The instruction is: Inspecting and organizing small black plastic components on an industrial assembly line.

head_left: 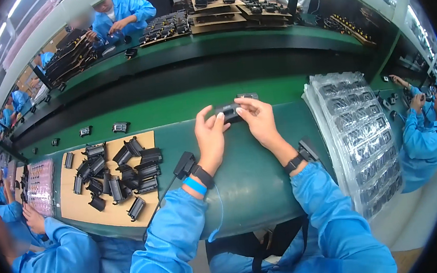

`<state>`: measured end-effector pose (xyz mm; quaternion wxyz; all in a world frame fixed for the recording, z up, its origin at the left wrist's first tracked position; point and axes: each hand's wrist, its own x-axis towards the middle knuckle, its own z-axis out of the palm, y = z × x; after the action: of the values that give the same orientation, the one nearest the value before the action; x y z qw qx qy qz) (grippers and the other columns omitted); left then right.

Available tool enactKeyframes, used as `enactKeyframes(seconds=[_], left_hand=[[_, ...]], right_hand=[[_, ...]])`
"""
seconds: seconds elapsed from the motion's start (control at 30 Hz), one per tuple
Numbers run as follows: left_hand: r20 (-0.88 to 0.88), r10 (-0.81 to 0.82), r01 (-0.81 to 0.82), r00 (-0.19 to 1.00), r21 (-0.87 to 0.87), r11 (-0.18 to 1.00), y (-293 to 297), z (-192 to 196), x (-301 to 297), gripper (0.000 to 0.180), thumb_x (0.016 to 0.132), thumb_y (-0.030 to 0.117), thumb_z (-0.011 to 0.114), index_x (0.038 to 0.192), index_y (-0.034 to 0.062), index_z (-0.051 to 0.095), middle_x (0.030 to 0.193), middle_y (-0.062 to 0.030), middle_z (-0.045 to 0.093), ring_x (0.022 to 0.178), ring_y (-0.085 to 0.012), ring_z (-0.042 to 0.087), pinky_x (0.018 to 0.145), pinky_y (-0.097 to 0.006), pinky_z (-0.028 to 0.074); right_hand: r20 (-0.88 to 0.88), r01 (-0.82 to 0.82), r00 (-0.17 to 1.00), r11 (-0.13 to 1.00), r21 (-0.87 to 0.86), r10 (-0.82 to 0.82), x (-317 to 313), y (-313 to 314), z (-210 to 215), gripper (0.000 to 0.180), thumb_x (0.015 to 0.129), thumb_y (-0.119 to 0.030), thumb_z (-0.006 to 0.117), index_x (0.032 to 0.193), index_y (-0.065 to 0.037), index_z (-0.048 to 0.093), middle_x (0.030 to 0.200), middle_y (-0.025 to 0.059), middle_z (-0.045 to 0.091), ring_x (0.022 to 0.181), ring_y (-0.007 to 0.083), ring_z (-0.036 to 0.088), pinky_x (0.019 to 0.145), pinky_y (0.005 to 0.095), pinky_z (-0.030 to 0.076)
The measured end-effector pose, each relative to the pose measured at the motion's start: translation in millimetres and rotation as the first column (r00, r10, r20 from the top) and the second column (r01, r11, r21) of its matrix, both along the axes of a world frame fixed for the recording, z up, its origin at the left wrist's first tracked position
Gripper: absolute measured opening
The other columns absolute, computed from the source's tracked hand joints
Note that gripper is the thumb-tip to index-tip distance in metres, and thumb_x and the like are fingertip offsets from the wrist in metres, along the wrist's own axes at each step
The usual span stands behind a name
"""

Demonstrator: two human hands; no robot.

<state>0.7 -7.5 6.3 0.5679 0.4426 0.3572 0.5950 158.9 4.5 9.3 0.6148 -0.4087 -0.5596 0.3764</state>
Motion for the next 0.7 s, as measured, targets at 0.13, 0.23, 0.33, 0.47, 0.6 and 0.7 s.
enactKeyframes(seconds=[0.13, 0.23, 0.33, 0.47, 0.6, 0.7], left_hand=[[0.137, 0.096, -0.086, 0.986, -0.081, 0.993, 5, -5, 2, 0.048, 0.106, 0.008, 0.06, 0.147, -0.0045, 0.038, 0.132, -0.0222, 0.062, 0.113, -0.0284, 0.07, 0.093, -0.039, 0.063], [0.123, 0.098, -0.091, 0.988, -0.059, 0.994, 8, -14, -2, 0.044, 0.105, 0.003, 0.058, 0.144, -0.0071, 0.04, 0.135, -0.0234, 0.056, 0.114, -0.0282, 0.069, 0.095, -0.04, 0.063], [0.11, 0.082, -0.075, 0.991, -0.065, 0.995, 9, -17, -2, 0.042, 0.104, 0.002, 0.058, 0.141, -0.0081, 0.042, 0.134, -0.0233, 0.056, 0.114, -0.0282, 0.069, 0.095, -0.04, 0.063], [0.098, 0.089, -0.087, 0.991, -0.025, 0.996, 10, -16, 2, 0.037, 0.104, 0.002, 0.058, 0.138, -0.0089, 0.046, 0.131, -0.0238, 0.06, 0.113, -0.0291, 0.069, 0.095, -0.039, 0.063], [0.063, 0.051, -0.049, 0.997, -0.033, 0.998, 9, -14, 5, 0.035, 0.104, 0.002, 0.058, 0.136, -0.0084, 0.048, 0.126, -0.0228, 0.063, 0.112, -0.0284, 0.07, 0.093, -0.038, 0.063], [0.005, 0.007, -0.008, 1.0, 0.006, 1.0, 10, -17, 5, 0.035, 0.104, 0.004, 0.06, 0.136, -0.0066, 0.05, 0.122, -0.0205, 0.068, 0.11, -0.0265, 0.071, 0.092, -0.036, 0.062]], right_hand=[[0.301, 0.216, 0.931, 0.976, -0.002, -0.206, -12, 53, 3, 0.027, 0.095, -0.004, 0.071, 0.121, -0.001, 0.075, 0.098, 0.0115, 0.077, 0.086, 0.0186, 0.073, 0.079, 0.0305, 0.056], [0.593, 0.325, 0.717, 0.928, 0.18, -0.367, -20, 62, 4, 0.025, 0.091, -0.01, 0.074, 0.115, -0.004, 0.077, 0.101, 0.0125, 0.075, 0.098, 0.0287, 0.069, 0.09, 0.0388, 0.052], [0.725, 0.328, 0.467, 0.86, 0.39, -0.507, -10, 55, -1, 0.032, 0.089, -0.016, 0.077, 0.12, -0.009, 0.075, 0.119, 0.0114, 0.067, 0.118, 0.0321, 0.057, 0.1, 0.046, 0.044], [0.668, 0.457, 0.288, 0.712, 0.534, -0.686, 12, 38, -3, 0.05, 0.089, -0.022, 0.078, 0.136, -0.01, 0.065, 0.138, 0.0161, 0.056, 0.123, 0.0377, 0.054, 0.102, 0.0509, 0.044], [0.827, 0.575, 0.338, 0.794, 0.197, -0.449, 31, 33, -6, 0.061, 0.086, -0.031, 0.078, 0.138, -0.004, 0.061, 0.137, 0.0249, 0.057, 0.121, 0.0421, 0.058, 0.103, 0.0505, 0.049], [0.593, 0.547, 0.433, 0.721, 0.426, -0.679, 30, 29, -4, 0.057, 0.085, -0.023, 0.076, 0.135, -0.001, 0.061, 0.128, 0.0229, 0.062, 0.118, 0.0423, 0.061, 0.101, 0.0504, 0.052]])
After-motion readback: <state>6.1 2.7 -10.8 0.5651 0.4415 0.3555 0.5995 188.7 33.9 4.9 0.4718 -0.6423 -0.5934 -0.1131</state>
